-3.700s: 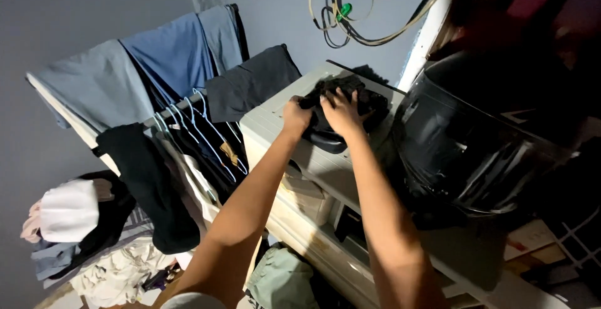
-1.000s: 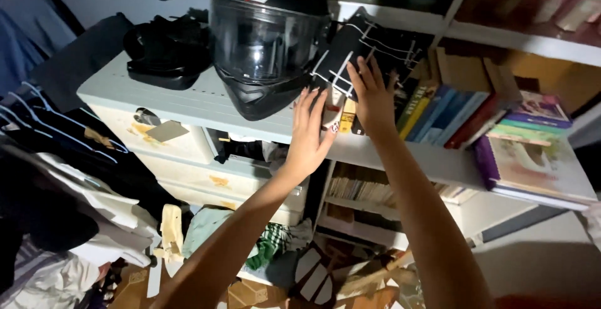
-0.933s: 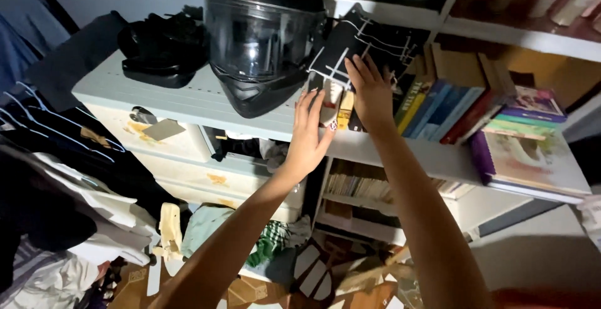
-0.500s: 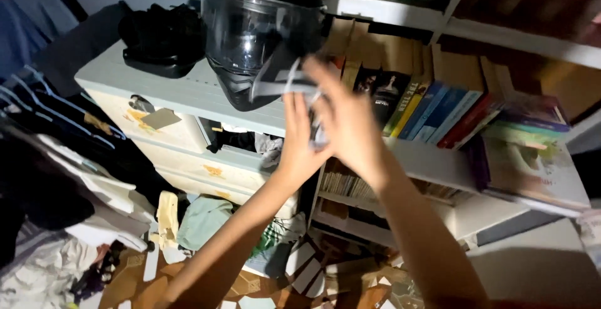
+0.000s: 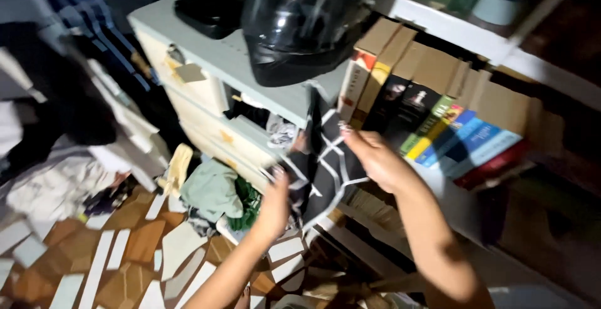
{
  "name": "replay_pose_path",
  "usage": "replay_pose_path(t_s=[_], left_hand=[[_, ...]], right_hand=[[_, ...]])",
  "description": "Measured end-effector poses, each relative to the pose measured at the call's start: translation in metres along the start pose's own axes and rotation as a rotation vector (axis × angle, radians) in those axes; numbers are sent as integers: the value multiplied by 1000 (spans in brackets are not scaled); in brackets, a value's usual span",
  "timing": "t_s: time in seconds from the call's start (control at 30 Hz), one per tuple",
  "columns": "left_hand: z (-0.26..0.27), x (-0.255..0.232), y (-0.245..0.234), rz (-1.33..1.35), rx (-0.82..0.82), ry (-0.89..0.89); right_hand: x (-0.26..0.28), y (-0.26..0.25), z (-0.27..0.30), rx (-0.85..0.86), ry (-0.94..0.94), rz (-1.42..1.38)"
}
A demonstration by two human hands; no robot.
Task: The person is tidying up a bedroom by picking up gloves, caps, and shirts from the floor and bed and putting them away in a dresser or hanging them on the wall.
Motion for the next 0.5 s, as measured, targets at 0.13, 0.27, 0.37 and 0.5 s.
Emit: replay_pose_path(t_s=[0.13, 0.27, 0.37, 0.5], left_hand=[[6, -47, -34, 509, -347, -665], [1, -49, -73, 644, -299, -590], [15, -53, -63, 417, -401, -444], [43, -41, 38, -705, -113, 534]], right_hand=[[1, -30, -5, -36, -71, 79], [-15, -47, -17, -42, -12, 78], [0, -15, -4, -75, 173, 256], [-36, 59, 11, 143, 345, 171]])
Point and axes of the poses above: each hand's wrist, its own z-axis away from the middle knuckle, its own y-axis out of the palm, x = y × z, the point moved 4 cm from there along -z, towards the middle knuckle, and after that the axes turned 10 degrees about -x, right-handed, at the moved point
